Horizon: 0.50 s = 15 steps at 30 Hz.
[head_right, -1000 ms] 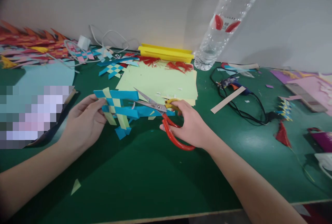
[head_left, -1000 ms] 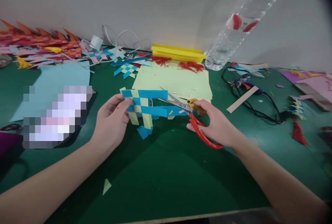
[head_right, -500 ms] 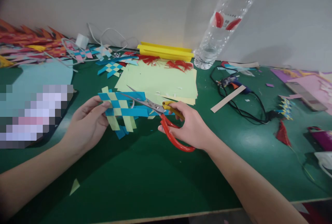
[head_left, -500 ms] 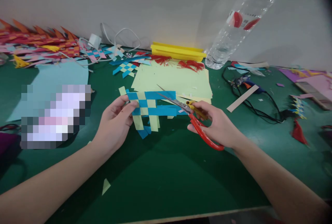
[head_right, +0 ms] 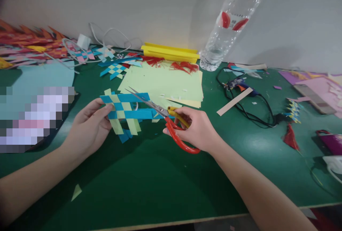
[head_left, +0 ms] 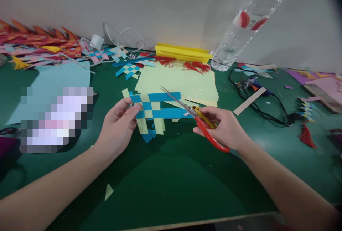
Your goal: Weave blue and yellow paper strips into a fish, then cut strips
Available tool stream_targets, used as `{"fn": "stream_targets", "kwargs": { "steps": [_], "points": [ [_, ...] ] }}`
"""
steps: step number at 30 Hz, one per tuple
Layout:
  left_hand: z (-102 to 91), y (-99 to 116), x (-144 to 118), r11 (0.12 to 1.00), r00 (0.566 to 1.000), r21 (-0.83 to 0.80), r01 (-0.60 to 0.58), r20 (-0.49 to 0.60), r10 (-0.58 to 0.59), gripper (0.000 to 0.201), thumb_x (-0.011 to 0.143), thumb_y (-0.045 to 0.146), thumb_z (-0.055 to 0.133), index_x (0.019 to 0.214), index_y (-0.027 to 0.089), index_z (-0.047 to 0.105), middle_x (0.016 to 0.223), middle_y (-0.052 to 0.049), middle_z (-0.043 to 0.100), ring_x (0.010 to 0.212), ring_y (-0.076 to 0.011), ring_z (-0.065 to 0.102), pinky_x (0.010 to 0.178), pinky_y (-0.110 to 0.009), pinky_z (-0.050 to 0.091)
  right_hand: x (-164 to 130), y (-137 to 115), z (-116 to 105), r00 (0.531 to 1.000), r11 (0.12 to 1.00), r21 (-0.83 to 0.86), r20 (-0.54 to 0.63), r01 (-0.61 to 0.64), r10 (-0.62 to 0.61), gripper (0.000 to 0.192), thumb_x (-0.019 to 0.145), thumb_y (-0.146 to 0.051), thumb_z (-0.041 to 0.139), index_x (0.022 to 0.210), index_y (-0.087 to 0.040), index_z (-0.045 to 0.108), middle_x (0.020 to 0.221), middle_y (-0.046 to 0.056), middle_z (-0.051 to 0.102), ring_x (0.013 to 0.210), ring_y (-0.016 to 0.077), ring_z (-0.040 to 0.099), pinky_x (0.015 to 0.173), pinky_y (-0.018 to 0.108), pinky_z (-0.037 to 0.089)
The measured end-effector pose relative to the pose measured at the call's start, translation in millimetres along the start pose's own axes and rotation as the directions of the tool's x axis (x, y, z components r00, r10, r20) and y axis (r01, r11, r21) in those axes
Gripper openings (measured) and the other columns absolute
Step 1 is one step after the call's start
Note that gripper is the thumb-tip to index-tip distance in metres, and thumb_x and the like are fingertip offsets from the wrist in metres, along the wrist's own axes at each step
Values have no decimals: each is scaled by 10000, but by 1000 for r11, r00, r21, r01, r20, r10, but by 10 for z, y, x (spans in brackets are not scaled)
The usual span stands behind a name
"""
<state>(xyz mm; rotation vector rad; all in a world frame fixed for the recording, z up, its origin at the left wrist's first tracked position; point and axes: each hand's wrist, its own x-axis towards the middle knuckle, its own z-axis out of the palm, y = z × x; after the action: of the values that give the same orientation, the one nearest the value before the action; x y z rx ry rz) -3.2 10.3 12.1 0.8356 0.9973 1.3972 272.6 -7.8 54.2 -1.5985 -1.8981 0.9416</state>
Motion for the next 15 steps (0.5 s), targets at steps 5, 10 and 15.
{"fn": "stream_targets", "kwargs": {
  "steps": [5, 10, 15],
  "points": [
    [25, 18, 8, 999, 999, -43, 2, -49, -4, 192, 721, 245, 820, 839, 214, 673, 816, 14, 671, 727, -110, 643, 527, -160, 520, -7, 19, -20, 999, 999, 40, -20, -31, 32, 413, 596, -446, 853, 859, -201, 651, 757, 10, 652, 641, 154, 565, 600, 316, 466],
    [32, 40, 14, 997, 999, -71, -17, -32, 14, 158, 761, 226, 786, 863, 201, 668, 824, 15, 691, 742, -134, 678, 626, -242, 600, 25, 16, -30, 997, 1000, 10, -71, -9, 10, 433, 619, -489, 829, 881, -206, 631, 789, 27, 669, 675, 181, 609, 624, 332, 490],
    [-18, 36, 68, 997, 996, -59, -54, -74, 50, 114, 787, 189, 758, 868, 204, 679, 847, 17, 704, 709, -121, 677, 671, -248, 608, 55, 13, -20, 998, 995, -93, -50, 35, -40, 573, 656, -546, 784, 1078, -212, 587, 1071, 101, 687, 885, 250, 657, 756, 393, 539]
  ]
}}
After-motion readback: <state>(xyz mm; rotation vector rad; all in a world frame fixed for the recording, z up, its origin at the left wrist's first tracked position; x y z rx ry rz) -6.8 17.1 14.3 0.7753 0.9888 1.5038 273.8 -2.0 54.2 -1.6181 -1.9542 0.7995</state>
